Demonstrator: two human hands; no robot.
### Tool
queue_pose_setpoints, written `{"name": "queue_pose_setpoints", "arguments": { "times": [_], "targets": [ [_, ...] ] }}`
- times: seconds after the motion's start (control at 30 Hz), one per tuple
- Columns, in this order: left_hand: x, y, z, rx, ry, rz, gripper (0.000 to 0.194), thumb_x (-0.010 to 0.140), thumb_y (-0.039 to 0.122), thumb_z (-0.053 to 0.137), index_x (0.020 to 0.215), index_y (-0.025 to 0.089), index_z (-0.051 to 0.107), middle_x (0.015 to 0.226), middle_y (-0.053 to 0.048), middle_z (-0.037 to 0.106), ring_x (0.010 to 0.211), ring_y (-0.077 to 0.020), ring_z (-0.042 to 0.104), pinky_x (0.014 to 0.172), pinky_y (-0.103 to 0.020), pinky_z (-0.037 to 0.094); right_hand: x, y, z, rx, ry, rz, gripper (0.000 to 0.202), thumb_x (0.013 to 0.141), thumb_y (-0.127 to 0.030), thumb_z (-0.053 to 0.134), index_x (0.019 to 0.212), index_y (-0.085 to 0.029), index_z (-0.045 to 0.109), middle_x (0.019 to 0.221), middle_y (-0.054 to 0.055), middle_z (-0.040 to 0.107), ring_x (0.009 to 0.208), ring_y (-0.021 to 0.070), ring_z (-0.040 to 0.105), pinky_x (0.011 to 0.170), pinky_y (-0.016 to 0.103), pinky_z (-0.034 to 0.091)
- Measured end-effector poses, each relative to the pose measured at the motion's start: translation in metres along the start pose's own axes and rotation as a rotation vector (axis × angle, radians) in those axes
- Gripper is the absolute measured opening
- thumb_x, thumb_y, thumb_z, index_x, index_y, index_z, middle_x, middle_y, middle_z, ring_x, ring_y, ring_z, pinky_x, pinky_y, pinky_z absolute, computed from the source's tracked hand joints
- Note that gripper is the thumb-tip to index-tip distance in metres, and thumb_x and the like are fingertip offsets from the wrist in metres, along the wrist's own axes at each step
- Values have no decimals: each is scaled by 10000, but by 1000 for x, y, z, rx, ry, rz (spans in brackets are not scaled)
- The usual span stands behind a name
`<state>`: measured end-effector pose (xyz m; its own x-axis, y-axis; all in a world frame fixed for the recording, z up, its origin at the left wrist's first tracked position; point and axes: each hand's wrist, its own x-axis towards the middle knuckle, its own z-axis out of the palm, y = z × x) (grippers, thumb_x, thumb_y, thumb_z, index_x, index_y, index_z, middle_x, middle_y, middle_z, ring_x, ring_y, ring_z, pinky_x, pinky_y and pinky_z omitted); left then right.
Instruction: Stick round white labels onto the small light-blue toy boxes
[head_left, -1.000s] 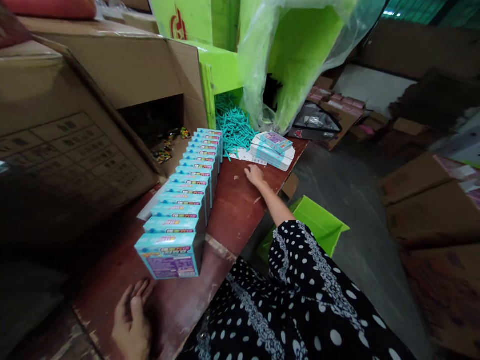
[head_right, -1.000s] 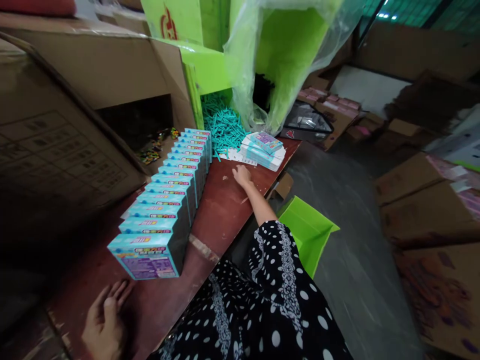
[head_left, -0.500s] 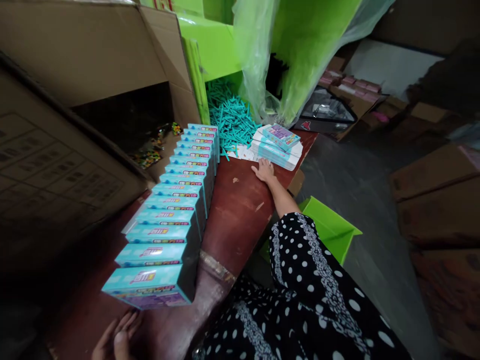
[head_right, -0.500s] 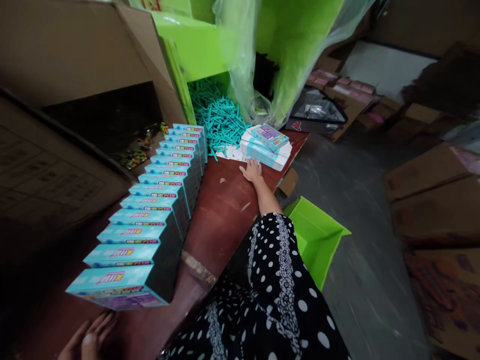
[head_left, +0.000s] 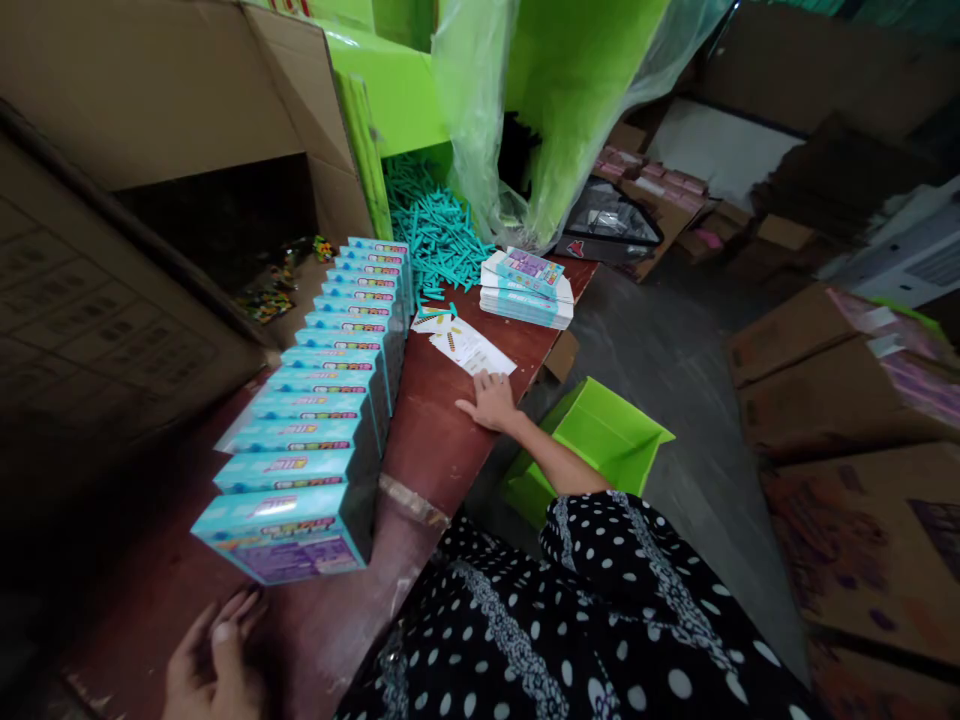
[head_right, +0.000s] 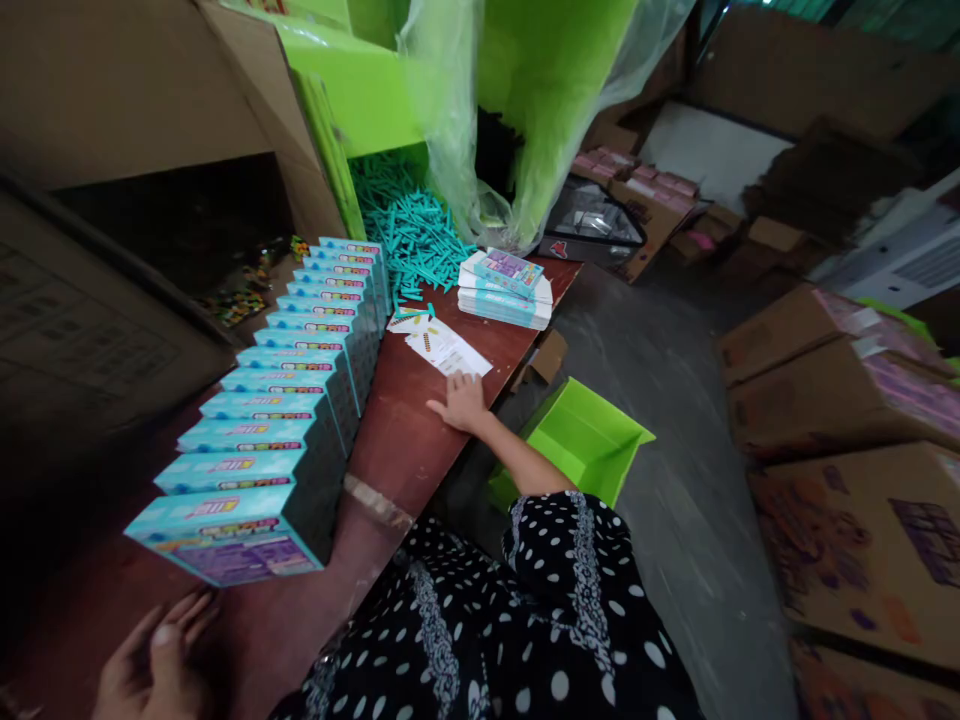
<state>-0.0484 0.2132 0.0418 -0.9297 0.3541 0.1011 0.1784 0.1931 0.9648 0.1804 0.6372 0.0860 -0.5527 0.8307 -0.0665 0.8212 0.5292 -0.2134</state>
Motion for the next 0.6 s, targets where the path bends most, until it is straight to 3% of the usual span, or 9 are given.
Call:
{"name": "queue_pose_setpoints", "arguments": {
  "times": [0.1, 0.2, 0.3, 0.43, 0.5, 0.6],
  "targets": [
    [2, 0, 3, -79, 29, -30, 707, 960, 705, 742, 1423, 176, 664, 1248, -158, 769, 1138, -363, 796, 1202, -721, 535, -33, -24, 9, 18, -2, -103, 828, 1078, -638, 574, 1668, -64, 492, 1758, 273, 444, 1604, 425, 434, 1412, 568, 203],
    [5, -2, 5, -111, 37, -5, 733, 926, 725, 770, 1373, 152, 674, 1195, -150, 765, 1077, -335, 799, 1181, -720, 551, -36, -20, 0, 64, -17, -95, 634, 1083, -556, 618, 1568, -146, 611, 1630, 205, 597, 1507, 368, 525, 1335, 503, 372],
    [7, -4, 5, -122, 47, -7, 781, 891, 755, 790, 1367, 147, 676, 1168, -148, 761, 1038, -327, 795, 1172, -764, 533, -17, 1, -20, 78, 2, 65, 556, 1104, -497, 589, 1516, -126, 629, 1571, 226, 616, 1468, 364, 554, 1235, 489, 480],
    [7, -4, 7, -135, 52, -11, 792, 880, 753, 798, 1374, 146, 677, 1162, -145, 759, 1023, -320, 790, 1173, -775, 524, 16, 19, -39, 104, 29, 277, 717, 1028, -554, 714, 1522, -51, 586, 1616, 312, 549, 1539, 425, 506, 1254, 556, 458],
    [7, -3, 8, -145, 56, -10, 780, 879, 745, 798, 1359, 142, 679, 1150, -142, 757, 1012, -316, 789, 1169, -770, 530, 28, 22, -41, 140, 1, 312, 683, 974, -534, 794, 1452, -69, 650, 1579, 304, 606, 1518, 419, 559, 1236, 535, 483],
    [8, -3, 7, -151, 63, -15, 752, 879, 724, 799, 1339, 142, 679, 1146, -140, 759, 1011, -310, 789, 1166, -752, 542, 38, 23, -43, 203, -35, 339, 468, 916, -441, 864, 1257, -135, 767, 1405, 240, 758, 1369, 384, 706, 1132, 464, 561]
  ]
}}
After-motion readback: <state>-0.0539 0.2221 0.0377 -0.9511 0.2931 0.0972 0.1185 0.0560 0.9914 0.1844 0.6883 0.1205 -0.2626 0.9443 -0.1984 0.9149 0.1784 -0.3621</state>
